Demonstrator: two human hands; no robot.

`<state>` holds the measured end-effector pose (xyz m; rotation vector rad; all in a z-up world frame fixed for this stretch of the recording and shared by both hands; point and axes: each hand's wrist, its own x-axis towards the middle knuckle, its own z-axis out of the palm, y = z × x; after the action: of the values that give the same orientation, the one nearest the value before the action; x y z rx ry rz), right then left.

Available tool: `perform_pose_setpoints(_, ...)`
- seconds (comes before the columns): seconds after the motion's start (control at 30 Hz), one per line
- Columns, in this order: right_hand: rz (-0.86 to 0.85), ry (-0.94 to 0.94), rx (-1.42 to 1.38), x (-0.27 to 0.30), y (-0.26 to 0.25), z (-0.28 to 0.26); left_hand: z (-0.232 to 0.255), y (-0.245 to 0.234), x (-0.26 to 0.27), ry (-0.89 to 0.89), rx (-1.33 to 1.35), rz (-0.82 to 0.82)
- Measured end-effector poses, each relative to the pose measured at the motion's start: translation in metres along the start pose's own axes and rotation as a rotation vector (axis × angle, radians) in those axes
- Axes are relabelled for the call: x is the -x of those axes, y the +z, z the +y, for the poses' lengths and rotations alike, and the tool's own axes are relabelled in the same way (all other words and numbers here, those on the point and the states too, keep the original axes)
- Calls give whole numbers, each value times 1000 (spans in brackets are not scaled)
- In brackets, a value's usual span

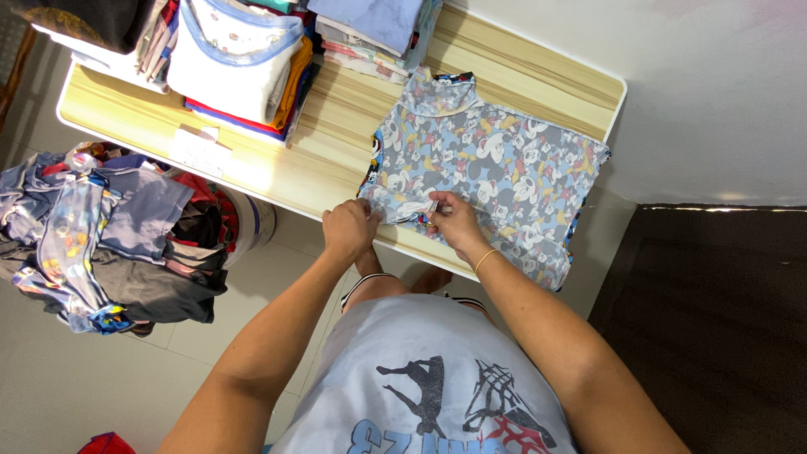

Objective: The person folds clothes by hand on a table, including a blue shirt, a patterned shirt, and a pair of dark trousers, then places each folded item onto a stack of folded laundry.

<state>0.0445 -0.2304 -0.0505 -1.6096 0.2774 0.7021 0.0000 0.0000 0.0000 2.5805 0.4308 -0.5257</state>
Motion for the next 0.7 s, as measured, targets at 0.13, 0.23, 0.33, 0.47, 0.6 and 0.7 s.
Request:
perform_pose_setpoints(0.13, -6, 14, -47, 1, -1, 2, -2, 8, -7, -121, 174, -31)
perform_pose_setpoints(0.23, -11, 5, -113, 0, -2, 8, -4, 12, -8, 133, 264, 246)
perform_pose_setpoints(0.33, -5, 4, -150, 0, -4, 11, 4, 8, -12, 295, 286, 326)
perform_pose_setpoints(0.47, 2, -5, -102, 3, -1, 6, 8, -2, -14, 5, 425, 32)
perform_pose_setpoints(0.6, 45, -123, 298, 17, 5, -2, -2, 0, -15, 128, 344, 106)
perform_pose_setpoints(0.7, 69, -210, 483, 20, 9, -3, -2, 3, -10, 203, 312, 167)
